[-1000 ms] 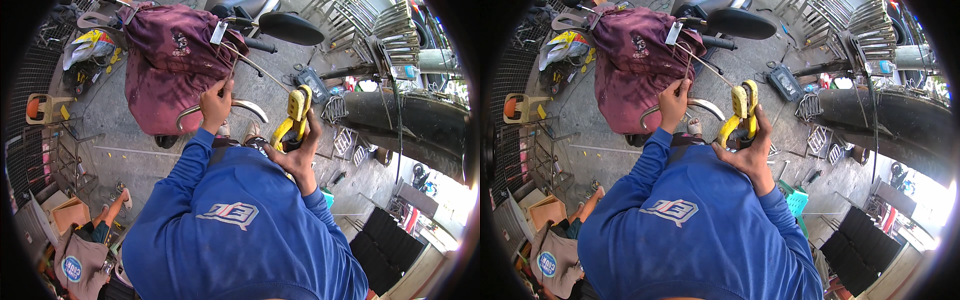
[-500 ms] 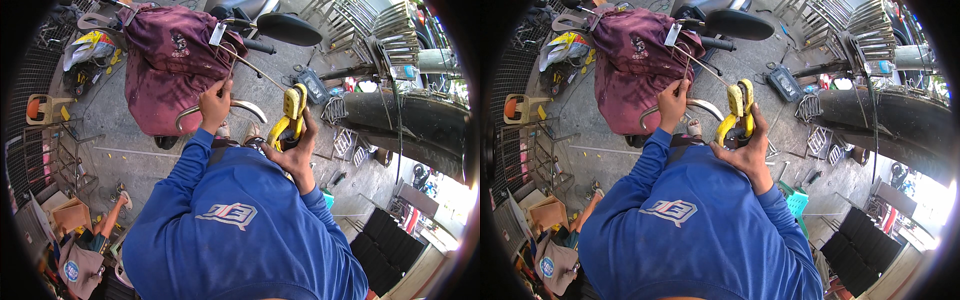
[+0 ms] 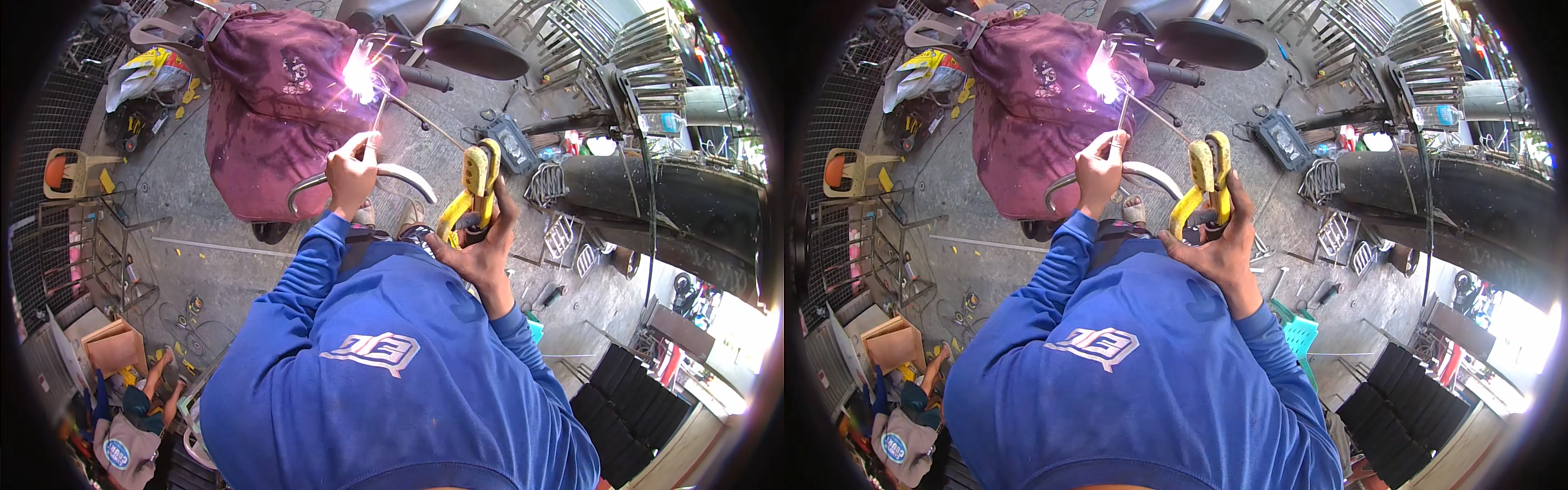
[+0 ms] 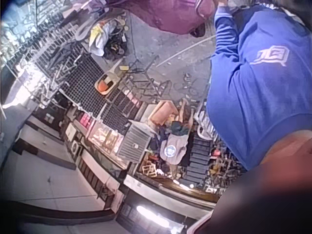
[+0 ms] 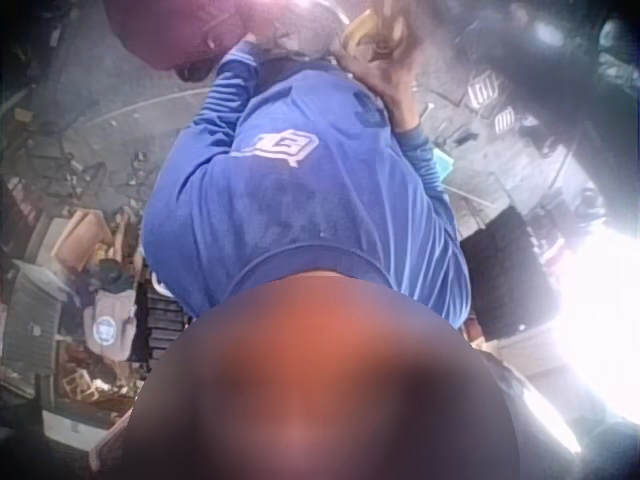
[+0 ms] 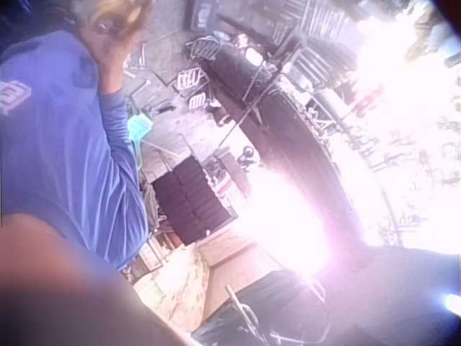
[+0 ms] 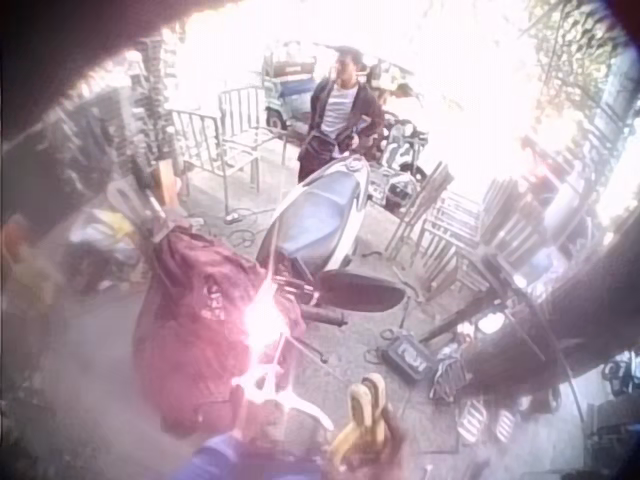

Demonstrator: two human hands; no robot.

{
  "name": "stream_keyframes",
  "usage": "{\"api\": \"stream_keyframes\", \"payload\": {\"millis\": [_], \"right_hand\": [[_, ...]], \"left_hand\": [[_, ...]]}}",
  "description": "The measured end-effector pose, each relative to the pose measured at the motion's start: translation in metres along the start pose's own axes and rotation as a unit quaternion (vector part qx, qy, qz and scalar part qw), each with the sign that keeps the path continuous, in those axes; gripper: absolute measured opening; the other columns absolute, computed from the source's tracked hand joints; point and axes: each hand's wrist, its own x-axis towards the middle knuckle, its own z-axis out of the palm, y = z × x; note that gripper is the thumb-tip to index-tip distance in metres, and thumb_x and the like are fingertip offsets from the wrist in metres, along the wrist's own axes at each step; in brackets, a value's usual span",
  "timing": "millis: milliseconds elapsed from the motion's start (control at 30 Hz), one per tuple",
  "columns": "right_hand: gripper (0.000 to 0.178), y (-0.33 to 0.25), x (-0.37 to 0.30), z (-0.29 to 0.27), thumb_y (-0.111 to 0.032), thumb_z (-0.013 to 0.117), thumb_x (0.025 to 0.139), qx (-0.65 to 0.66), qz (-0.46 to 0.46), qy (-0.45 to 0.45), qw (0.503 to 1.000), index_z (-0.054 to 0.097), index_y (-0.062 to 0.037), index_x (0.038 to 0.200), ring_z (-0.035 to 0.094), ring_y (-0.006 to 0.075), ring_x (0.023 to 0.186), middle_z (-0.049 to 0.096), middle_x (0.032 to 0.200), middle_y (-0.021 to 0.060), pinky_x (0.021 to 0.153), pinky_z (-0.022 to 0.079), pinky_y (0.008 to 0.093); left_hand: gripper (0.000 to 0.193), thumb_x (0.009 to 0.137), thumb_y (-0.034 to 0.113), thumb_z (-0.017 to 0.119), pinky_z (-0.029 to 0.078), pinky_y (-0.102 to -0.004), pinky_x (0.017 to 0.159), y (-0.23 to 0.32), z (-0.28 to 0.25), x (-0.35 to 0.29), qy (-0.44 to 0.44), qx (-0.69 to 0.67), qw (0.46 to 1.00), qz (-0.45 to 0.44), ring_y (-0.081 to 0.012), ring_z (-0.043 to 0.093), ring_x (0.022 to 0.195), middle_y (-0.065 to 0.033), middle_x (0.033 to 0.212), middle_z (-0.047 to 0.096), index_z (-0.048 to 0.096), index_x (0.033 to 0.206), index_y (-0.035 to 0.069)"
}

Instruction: The person welds a curved metal bar to a larger metal frame using a handheld welding tool. They position the bar, apply the weld, and inspect the joint while another person stands nearby.

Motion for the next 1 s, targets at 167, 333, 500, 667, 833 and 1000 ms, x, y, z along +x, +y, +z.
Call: {"api": "stream_keyframes", "payload": {"millis": [167,333,500,667,833,1000], "right_hand": [[0.129,0.001,0.003,0.001,-0.033,0.101,0.062,-0.024,-0.02,0.001,1.0,0.022,-0.0071,0.16,0.066,0.0322,0.118,0.056,0.137,0.0252,0.095,0.058,0.0416],[0.128,0.003,0.0,0.002,-0.03,0.1,0.061,0.013,-0.012,0.025,1.0,0.021,-0.0064,0.16,0.065,0.0313,0.118,0.056,0.136,0.0246,0.096,0.057,0.0417],[0.129,0.007,-0.004,0.002,-0.028,0.1,0.059,0.033,-0.001,0.028,0.999,0.022,-0.0037,0.159,0.062,0.0305,0.121,0.052,0.139,0.0253,0.099,0.055,0.0411],[0.129,0.008,-0.005,0.0,-0.029,0.1,0.059,0.025,-0.007,0.027,0.999,0.022,-0.0035,0.159,0.062,0.0306,0.121,0.052,0.138,0.0252,0.099,0.055,0.0409],[0.127,0.005,-0.007,-0.003,-0.027,0.1,0.06,-0.003,-0.013,0.032,0.999,0.022,-0.0036,0.158,0.064,0.0294,0.116,0.055,0.135,0.0247,0.095,0.056,0.0409],[0.127,0.003,-0.012,-0.006,-0.029,0.098,0.064,0.063,0.037,0.019,0.997,0.019,-0.0076,0.161,0.057,0.0249,0.116,0.05,0.141,0.0219,0.095,0.051,0.039]], "left_hand": [[0.029,0.099,0.035,0.071,0.052,-0.0376,0.062,0.001,0.0,0.0,-0.016,0.007,0.999,-0.035,-0.0214,0.073,0.065,-0.0099,0.071,0.074,0.08,0.105,0.008],[0.036,0.101,0.043,0.068,0.051,-0.0409,0.061,0.007,-0.004,0.001,-0.019,0.061,0.998,-0.004,-0.0286,0.07,0.06,-0.0102,0.066,0.07,0.08,0.1,0.008],[0.04,0.1,0.046,0.068,0.051,-0.0434,0.062,0.009,-0.005,0.001,-0.014,0.071,0.997,0.019,-0.0331,0.071,0.064,-0.0127,0.066,0.07,0.08,0.099,0.008],[0.042,0.1,0.047,0.068,0.051,-0.0443,0.062,0.007,-0.003,0.002,0.003,0.086,0.995,0.045,-0.0356,0.071,0.065,-0.0138,0.066,0.07,0.08,0.1,0.007],[0.041,0.099,0.047,0.07,0.051,-0.0442,0.061,0.003,-0.002,0.0,-0.012,0.062,0.998,0.004,-0.0373,0.071,0.067,-0.0154,0.069,0.071,0.08,0.101,0.008],[0.04,0.099,0.047,0.07,0.051,-0.0446,0.062,0.0,0.0,0.0,-0.004,0.059,0.998,0.012,-0.0382,0.071,0.068,-0.0164,0.071,0.072,0.08,0.101,0.008]]}}
